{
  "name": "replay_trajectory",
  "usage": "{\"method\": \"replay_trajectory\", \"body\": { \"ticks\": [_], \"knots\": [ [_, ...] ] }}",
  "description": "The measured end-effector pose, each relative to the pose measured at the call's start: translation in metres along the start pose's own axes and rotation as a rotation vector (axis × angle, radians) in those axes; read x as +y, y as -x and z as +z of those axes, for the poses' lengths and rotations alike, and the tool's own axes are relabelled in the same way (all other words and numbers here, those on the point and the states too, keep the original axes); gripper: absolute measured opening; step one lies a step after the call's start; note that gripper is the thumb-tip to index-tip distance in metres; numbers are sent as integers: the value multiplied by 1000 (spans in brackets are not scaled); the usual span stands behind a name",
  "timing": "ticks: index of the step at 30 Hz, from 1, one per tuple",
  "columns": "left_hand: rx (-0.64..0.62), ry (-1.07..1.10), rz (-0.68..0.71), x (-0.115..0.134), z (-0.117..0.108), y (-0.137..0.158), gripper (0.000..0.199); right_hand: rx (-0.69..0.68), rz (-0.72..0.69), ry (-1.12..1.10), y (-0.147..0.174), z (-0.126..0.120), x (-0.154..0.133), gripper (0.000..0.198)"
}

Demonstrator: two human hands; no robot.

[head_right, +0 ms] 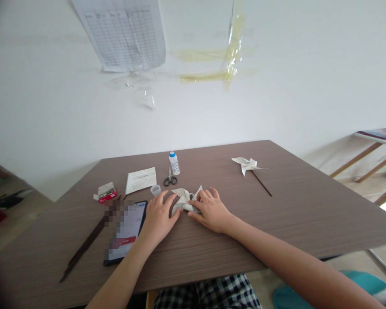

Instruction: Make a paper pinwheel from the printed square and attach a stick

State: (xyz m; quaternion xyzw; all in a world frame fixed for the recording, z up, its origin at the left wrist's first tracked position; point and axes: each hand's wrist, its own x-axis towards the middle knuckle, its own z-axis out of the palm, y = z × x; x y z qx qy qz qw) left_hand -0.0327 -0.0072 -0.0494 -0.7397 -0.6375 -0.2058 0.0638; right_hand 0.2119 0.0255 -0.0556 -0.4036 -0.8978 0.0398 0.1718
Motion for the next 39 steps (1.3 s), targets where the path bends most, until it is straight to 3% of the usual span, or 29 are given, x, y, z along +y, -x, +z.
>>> {"method": "replay_trajectory", "body": {
  "ticks": [7, 14, 24, 31, 33, 39],
  "knots": [
    [79, 56, 47, -1, -1, -2, 39, -29, -1, -32, -1, -6, -2, 50],
    [3, 43, 10, 1, -9, -3, 29, -54, 4, -115, -2, -8, 6, 52],
    [-53, -17, -28, 2, -11, -4, 41, -60, -21, -164, 0, -8, 11, 52],
    [-47, -18, -45, -1, -9, -4, 45, 70, 37, -197, -2, -10, 20, 28],
    [-26, -5, -42, -3, -9, -4, 46, 83, 63, -171, -2, -10, 24, 30],
    [56, 73, -4, -3, -11, -5, 28, 7, 61, -111, 0, -10, 29, 31]
  ]
}}
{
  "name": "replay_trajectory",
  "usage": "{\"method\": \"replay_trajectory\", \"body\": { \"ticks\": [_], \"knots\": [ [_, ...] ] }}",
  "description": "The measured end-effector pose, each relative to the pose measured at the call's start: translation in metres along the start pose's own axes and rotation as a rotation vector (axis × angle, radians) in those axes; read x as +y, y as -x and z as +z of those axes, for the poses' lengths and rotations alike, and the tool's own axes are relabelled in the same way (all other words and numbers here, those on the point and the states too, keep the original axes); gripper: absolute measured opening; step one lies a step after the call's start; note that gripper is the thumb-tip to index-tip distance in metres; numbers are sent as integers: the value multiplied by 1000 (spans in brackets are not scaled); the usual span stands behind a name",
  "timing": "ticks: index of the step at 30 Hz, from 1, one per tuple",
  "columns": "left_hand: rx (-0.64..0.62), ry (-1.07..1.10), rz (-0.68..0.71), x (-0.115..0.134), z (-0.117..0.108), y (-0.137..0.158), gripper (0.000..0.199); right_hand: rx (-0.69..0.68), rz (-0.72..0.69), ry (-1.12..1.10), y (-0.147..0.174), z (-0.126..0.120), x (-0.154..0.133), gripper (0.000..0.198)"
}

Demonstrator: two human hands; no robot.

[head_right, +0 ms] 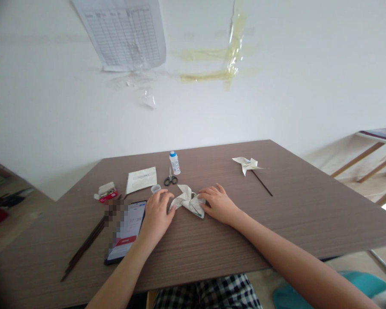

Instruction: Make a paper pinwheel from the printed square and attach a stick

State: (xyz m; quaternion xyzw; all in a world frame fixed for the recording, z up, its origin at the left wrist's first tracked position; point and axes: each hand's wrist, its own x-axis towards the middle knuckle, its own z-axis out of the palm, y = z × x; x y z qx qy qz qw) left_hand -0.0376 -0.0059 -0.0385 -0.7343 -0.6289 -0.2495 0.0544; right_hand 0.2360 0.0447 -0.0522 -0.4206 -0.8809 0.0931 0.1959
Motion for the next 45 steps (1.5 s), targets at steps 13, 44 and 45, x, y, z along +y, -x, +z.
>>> {"method": "replay_trajectory", "body": {
  "ticks": [13, 44, 45],
  "knots": [
    [-38, -15, -11, 8, 2, 4, 23, -5, -65, 28, 3, -7, -8, 24],
    [-238, -67, -149, 28, -11, -5, 32, -74, -87, 238, -4, 6, -26, 47],
    [-239, -70, -155, 29, -11, -5, 31, -62, -95, 239, -4, 7, -25, 46]
  ]
}}
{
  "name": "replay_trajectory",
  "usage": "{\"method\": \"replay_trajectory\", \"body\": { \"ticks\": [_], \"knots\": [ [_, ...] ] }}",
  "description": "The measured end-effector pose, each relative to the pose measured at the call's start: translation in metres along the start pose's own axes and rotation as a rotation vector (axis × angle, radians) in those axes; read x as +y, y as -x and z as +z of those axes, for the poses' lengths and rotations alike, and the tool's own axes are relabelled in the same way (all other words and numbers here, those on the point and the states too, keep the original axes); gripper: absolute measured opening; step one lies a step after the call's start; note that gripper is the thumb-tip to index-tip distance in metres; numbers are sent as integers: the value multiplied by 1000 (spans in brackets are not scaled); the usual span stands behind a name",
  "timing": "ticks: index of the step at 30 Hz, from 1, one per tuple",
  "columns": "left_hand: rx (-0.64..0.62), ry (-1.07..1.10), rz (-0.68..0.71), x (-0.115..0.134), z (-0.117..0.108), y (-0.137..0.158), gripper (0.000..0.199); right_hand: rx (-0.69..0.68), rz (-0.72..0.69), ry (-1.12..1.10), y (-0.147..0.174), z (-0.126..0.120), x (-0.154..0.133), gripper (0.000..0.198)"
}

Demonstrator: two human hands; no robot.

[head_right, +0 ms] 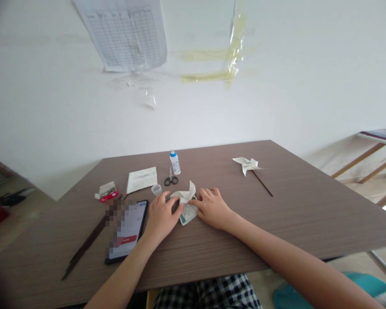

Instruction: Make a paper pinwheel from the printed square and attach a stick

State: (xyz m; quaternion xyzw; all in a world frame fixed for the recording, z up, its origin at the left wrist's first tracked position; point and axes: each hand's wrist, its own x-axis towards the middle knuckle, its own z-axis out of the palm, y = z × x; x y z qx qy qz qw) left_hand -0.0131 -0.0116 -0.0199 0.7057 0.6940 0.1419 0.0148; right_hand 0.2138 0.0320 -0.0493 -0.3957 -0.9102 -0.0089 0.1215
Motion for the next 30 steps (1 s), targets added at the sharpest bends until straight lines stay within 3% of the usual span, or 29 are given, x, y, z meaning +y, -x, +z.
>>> {"method": "replay_trajectory", "body": {
  "ticks": [9, 15, 24, 30],
  "knots": [
    [77, 79, 5, -1, 7, 0, 31, 25, -20, -22, 5, 5, 4, 48],
    [45, 124, 99, -3, 9, -2, 25, 51, -17, -48, 5, 4, 4, 47],
    [31, 108, 103, -2, 8, 0, 22, 160, -32, -191, 7, 11, 15, 50],
    [-37, 118, 97, -2, 5, 0, 25, 333, 44, -399, -9, 1, 39, 24]
  ]
}}
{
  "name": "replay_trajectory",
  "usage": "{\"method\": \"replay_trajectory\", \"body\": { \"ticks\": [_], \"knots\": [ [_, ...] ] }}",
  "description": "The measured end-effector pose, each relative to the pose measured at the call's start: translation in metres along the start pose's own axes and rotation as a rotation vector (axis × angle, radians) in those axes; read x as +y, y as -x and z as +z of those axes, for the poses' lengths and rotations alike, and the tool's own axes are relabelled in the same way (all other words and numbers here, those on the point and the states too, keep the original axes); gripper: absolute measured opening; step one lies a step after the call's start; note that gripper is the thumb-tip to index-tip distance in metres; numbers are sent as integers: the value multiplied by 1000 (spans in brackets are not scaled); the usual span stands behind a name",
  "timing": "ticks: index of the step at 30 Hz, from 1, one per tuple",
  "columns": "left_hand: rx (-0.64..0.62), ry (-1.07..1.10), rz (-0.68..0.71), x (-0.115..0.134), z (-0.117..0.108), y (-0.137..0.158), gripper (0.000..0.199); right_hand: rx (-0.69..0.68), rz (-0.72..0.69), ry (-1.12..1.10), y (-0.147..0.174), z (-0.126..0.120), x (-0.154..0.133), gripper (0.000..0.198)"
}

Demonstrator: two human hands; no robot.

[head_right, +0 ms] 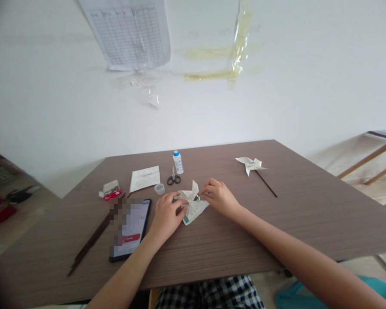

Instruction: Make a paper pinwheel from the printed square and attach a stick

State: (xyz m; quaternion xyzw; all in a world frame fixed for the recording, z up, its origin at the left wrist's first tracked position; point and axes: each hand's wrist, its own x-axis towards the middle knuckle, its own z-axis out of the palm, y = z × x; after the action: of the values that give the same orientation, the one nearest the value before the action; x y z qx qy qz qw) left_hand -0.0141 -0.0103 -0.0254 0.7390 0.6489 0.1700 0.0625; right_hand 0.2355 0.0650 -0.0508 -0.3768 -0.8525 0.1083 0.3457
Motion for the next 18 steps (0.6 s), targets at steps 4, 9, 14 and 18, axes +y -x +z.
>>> {"method": "replay_trajectory", "body": {
  "ticks": [4, 9, 14, 18],
  "knots": [
    [-47, 10, 1, -2, -2, 1, 29, -70, 57, 38, -35, -12, 11, 16],
    [-111, 3, 7, -8, -10, 2, 32, -62, 133, 113, -87, -12, 17, 22],
    [-130, -11, 32, -12, -17, 5, 35, -78, 39, 44, -122, 12, 20, 27],
    [-140, -13, 35, -12, -19, 6, 35, -147, -4, 19, -135, 39, 17, 46]
  ]
}}
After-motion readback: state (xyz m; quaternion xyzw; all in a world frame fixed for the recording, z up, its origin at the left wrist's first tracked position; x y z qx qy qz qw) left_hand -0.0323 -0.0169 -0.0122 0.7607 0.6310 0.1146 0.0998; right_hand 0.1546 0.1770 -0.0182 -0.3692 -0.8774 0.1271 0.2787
